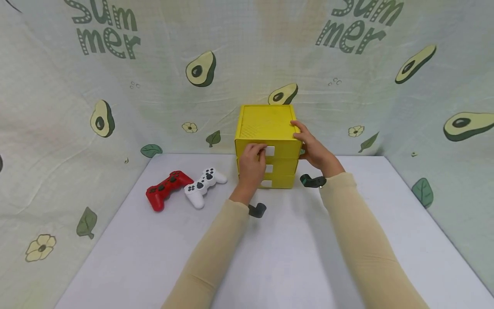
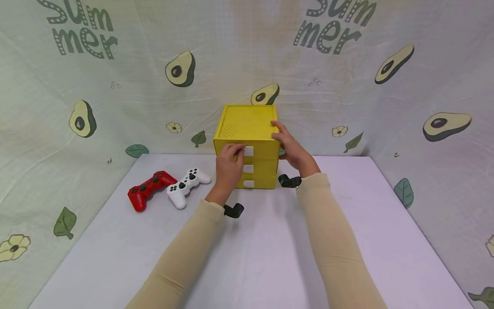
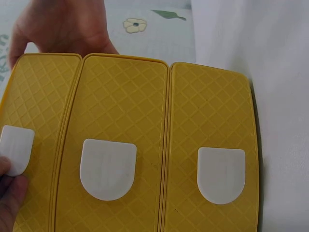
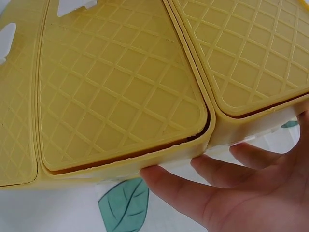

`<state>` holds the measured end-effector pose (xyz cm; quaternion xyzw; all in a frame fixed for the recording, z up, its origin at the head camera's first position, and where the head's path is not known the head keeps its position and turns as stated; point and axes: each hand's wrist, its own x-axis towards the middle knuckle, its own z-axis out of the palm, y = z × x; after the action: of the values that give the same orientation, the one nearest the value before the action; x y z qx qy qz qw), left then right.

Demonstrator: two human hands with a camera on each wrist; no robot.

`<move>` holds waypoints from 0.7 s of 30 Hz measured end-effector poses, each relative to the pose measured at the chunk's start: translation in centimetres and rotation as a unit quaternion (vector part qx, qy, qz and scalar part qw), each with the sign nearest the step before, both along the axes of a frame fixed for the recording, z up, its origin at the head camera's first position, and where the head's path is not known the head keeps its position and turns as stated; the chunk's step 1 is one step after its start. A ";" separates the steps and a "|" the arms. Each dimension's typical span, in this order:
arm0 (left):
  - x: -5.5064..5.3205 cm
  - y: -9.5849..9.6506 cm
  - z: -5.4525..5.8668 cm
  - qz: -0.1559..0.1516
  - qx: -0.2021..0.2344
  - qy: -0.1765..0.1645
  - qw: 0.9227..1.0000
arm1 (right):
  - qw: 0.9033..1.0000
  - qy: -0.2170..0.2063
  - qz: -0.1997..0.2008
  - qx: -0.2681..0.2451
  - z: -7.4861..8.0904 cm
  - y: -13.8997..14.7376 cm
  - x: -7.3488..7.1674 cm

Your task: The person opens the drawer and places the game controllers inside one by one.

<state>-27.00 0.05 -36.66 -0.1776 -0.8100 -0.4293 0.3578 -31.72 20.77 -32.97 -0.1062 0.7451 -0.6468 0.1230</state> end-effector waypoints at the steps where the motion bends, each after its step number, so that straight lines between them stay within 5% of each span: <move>1: 0.0 0.0 0.0 0.000 -0.001 0.000 1.000 | 1.000 0.000 0.000 0.002 0.0 0.0 0.0; 21: 0.6 -0.7 -0.4 -0.006 0.009 -0.031 0.999 | 0.999 0.025 0.000 0.030 -0.3 0.3 0.2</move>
<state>-26.43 -0.63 -37.01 -0.1663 -0.8159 -0.4438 0.3313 -31.50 21.02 -33.25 -0.1186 0.7671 -0.6213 0.1073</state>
